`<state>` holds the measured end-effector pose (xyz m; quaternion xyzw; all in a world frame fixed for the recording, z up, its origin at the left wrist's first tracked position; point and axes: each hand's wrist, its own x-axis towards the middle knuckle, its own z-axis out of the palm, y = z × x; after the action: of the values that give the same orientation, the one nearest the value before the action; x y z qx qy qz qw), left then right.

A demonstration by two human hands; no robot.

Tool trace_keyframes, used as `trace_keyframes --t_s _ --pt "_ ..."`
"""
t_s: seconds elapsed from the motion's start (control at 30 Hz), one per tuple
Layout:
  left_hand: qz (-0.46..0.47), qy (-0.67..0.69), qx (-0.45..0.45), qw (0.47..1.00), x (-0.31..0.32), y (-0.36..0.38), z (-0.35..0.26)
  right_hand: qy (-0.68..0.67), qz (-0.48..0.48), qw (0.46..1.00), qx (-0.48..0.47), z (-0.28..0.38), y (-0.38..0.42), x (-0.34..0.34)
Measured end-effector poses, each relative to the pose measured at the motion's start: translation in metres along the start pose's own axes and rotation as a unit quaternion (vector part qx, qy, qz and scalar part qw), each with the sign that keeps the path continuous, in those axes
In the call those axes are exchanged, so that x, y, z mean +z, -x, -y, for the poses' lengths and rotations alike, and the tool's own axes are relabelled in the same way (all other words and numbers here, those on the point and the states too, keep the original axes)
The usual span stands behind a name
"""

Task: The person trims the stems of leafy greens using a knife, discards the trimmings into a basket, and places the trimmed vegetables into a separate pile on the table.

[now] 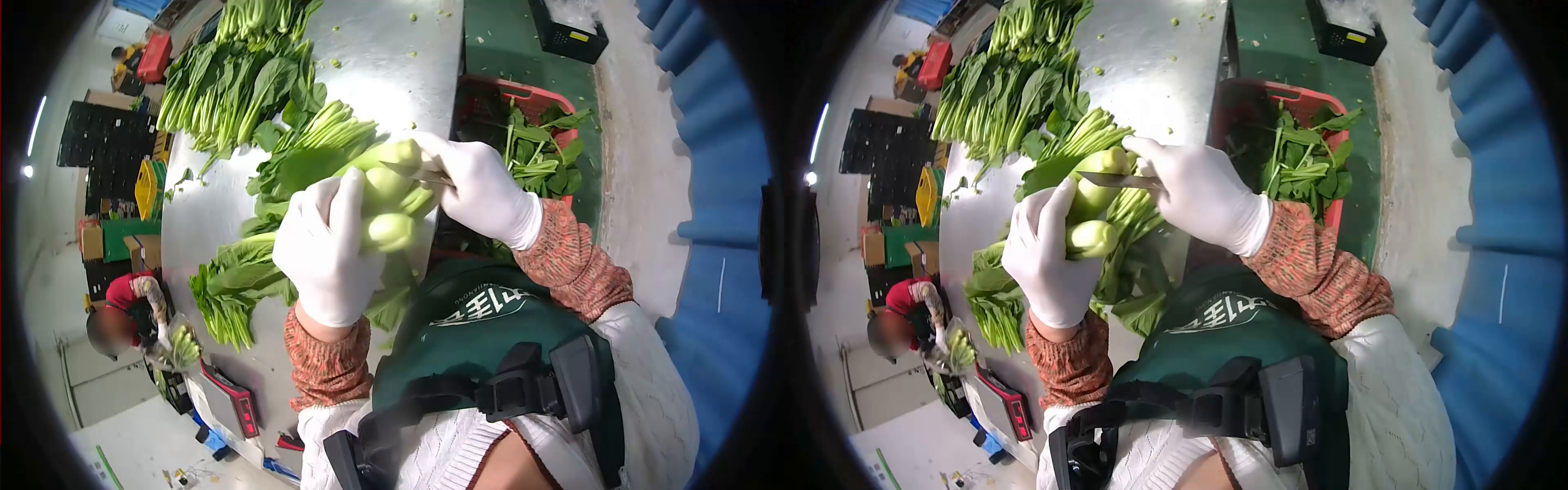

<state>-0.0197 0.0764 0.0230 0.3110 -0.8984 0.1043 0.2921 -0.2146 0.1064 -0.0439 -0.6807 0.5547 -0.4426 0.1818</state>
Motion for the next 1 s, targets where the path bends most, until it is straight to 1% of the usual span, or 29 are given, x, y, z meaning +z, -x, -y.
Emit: trace_keyframes --t_s 0.03,0.07,0.1,0.17,0.2,0.3,0.33,0.47,0.5,0.57,0.6,0.67,0.7,0.73,0.77,0.83,0.87,0.9,0.93,0.97,1.0 --pt "-0.006 -0.001 0.03 1.0 0.001 -0.004 -0.002 -0.001 -0.01 1.0 0.002 -0.005 0.005 -0.004" --pt "-0.002 -0.009 0.053 0.999 0.006 -0.008 -0.006 0.005 -0.026 0.999 0.036 -0.016 0.011 -0.003" --pt "0.032 -0.018 0.063 0.997 0.011 -0.013 -0.009 0.021 -0.026 0.997 0.072 -0.027 0.019 0.002" --pt "0.074 -0.019 0.036 0.996 0.028 -0.012 -0.014 0.052 -0.03 0.989 0.138 -0.043 0.023 0.007" --pt "0.096 -0.011 0.022 0.995 0.029 -0.014 -0.017 0.04 -0.032 0.989 0.138 -0.048 0.024 0.006" --pt "0.122 0.037 0.01 0.992 0.033 -0.012 -0.023 -0.003 -0.027 0.988 0.154 -0.056 0.034 0.006" --pt "0.118 0.044 0.015 0.992 0.036 -0.014 -0.024 -0.011 -0.032 0.989 0.146 -0.067 0.04 0.012" --pt "0.07 0.159 0.0 0.985 0.037 -0.018 -0.028 -0.004 -0.061 0.989 0.135 -0.051 0.049 0.002" --pt "0.089 0.196 -0.031 0.976 0.028 -0.023 -0.032 0.014 -0.072 0.991 0.115 -0.042 0.047 -0.007" --pt "0.083 0.266 -0.039 0.96 0.024 -0.028 -0.03 0.003 -0.094 0.992 0.084 -0.028 0.043 -0.022" --pt "0.093 0.269 -0.043 0.958 0.02 -0.031 -0.031 0.026 -0.066 0.993 0.097 -0.032 0.043 -0.023" --pt "0.079 0.301 -0.043 0.949 0.018 -0.032 -0.027 0.071 -0.008 0.99 0.121 -0.063 0.048 -0.027" --pt "0.07 0.317 -0.042 0.945 0.017 -0.033 -0.024 0.163 0.074 0.977 0.112 -0.132 0.067 -0.008" --pt "0.051 0.347 -0.066 0.934 0.014 -0.033 -0.019 0.01 0.086 0.961 0.262 -0.145 0.078 -0.011" --pt "0.044 0.415 -0.14 0.898 0.01 -0.036 -0.01 0.005 0.064 0.958 0.279 -0.149 0.088 -0.013" --pt "0.035 0.528 -0.3 0.794 -0.004 -0.029 0.009 -0.072 0.013 0.954 0.292 -0.136 0.088 -0.019" --pt "-0.066 0.619 -0.347 0.701 -0.001 -0.022 0.017 -0.069 0.01 0.954 0.292 -0.127 0.087 -0.023" --pt "-0.17 0.694 -0.375 0.591 0.009 -0.018 0.031 -0.062 -0.001 0.956 0.287 -0.126 0.079 -0.028" --pt "-0.18 0.711 -0.334 0.592 0.015 -0.016 0.048 -0.057 -0.003 0.954 0.293 -0.132 0.075 -0.028" --pt "-0.216 0.764 -0.354 0.494 0.021 -0.012 0.067 -0.102 -0.025 0.941 0.321 -0.133 0.071 -0.027" --pt "-0.23 0.786 -0.36 0.447 0.027 -0.009 0.082 -0.025 -0.08 0.984 0.157 -0.136 0.073 -0.028"
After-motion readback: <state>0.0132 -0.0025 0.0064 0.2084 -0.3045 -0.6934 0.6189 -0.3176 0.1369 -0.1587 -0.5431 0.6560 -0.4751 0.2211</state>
